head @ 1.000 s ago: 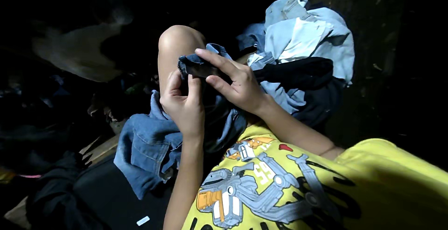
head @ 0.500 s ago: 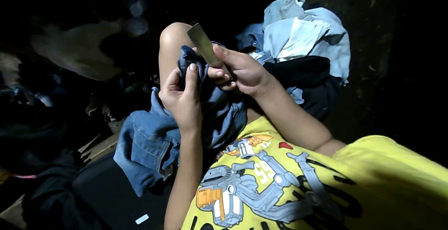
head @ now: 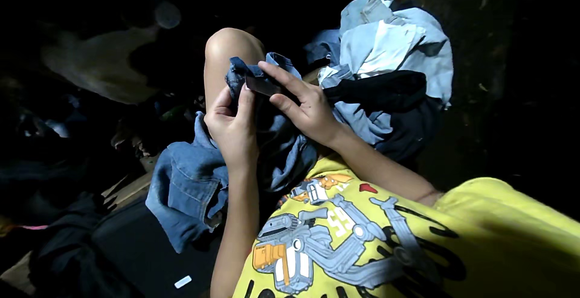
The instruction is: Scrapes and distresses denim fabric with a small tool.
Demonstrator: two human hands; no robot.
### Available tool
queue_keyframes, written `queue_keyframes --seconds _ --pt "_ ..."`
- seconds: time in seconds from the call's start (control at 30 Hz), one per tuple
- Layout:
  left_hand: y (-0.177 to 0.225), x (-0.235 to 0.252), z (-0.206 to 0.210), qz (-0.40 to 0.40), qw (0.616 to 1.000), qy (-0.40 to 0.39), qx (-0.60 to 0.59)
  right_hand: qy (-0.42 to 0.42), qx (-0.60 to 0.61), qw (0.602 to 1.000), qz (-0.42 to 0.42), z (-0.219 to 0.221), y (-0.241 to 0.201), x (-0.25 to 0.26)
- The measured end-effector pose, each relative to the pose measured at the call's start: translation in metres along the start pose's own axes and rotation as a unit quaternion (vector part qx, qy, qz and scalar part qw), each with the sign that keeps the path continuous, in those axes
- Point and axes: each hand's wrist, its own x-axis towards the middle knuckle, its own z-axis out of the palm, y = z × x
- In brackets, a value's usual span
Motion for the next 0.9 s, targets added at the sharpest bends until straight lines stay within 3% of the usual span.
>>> queue_keyframes --seconds 0.2,0.5,0.6,0.7,0.77,0.83,0.9 --pt "0.0 0.0 -0.003 0.007 1.0 -0.017 -0.018 -0.022 0.007 0.999 -0.025 0.002 -0.001 0.012" --pt "-0.006 -0.001 -0.002 0.021 1.0 -0.02 0.005 0.059 -0.059 0.996 -0.033 0.015 -0.001 0.009" --pt "-0.008 0.0 -0.003 0.025 0.999 -0.023 0.006 0.038 0.102 0.994 0.027 0.015 -0.004 0.01" --pt "-0.007 0.001 -0.008 0.012 0.999 -0.037 0.005 -0.022 0.357 0.915 0.186 0.0 -0.019 0.02" --pt "-0.003 0.001 -0.01 -0.005 0.999 -0.031 0.0 -0.107 0.443 0.847 0.274 -0.014 -0.019 0.029" --pt "-0.001 0.002 -0.01 -0.006 1.0 -0.027 -0.009 -0.16 0.484 0.808 0.297 -0.019 -0.013 0.035" --pt "-0.001 0.002 -0.008 -0.002 1.0 -0.015 -0.014 -0.179 0.5 0.795 0.294 -0.02 -0.009 0.036"
